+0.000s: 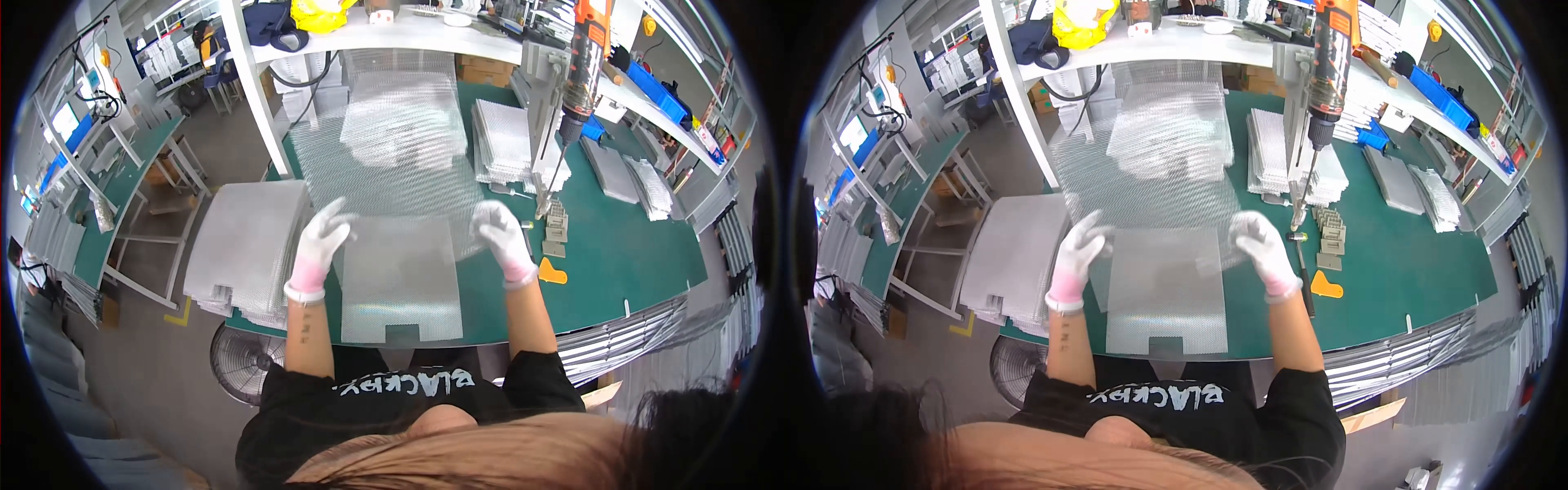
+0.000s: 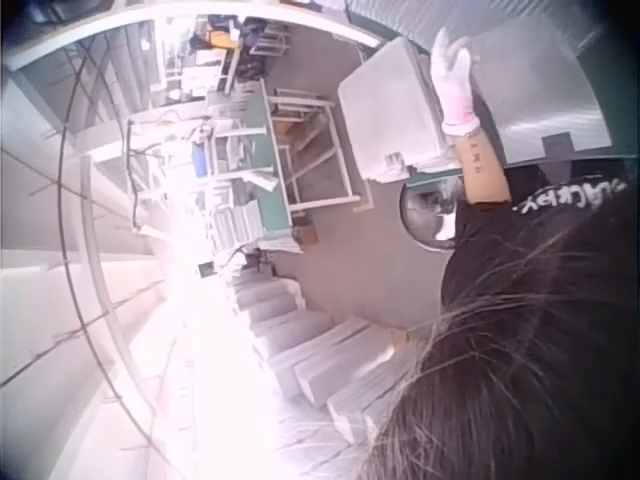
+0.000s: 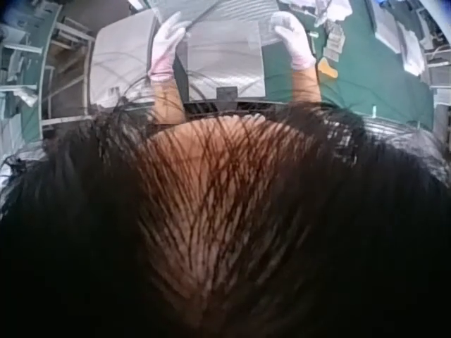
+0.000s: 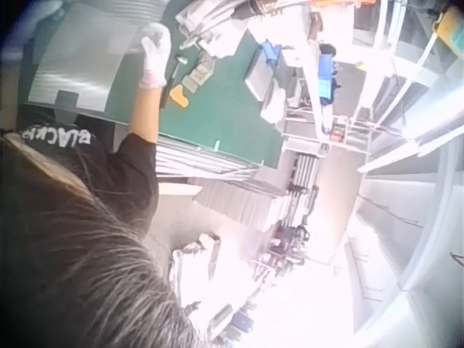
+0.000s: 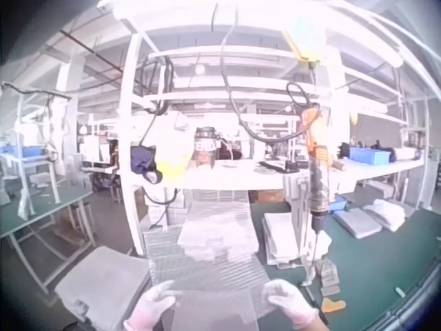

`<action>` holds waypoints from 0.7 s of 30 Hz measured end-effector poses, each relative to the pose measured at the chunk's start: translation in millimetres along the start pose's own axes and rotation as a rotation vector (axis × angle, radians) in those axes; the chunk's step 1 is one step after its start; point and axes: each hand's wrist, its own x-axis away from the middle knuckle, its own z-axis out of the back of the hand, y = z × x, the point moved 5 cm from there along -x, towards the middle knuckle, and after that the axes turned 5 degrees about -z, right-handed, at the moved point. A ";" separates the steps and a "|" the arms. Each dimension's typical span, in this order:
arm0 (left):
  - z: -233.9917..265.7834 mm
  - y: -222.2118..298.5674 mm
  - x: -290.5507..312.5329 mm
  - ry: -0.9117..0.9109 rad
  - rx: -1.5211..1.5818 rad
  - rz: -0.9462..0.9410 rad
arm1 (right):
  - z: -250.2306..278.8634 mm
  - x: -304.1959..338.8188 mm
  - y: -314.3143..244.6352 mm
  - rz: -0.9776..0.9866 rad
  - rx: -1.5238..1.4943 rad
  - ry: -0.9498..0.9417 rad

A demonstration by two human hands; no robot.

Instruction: The recorder is assembling silver panels by fitting them into frames and using a rubber mallet to secure them.

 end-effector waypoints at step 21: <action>-11.5 -77.2 91.6 -0.069 -1.132 0.015 | -54.9 147.0 79.2 -0.342 0.915 0.301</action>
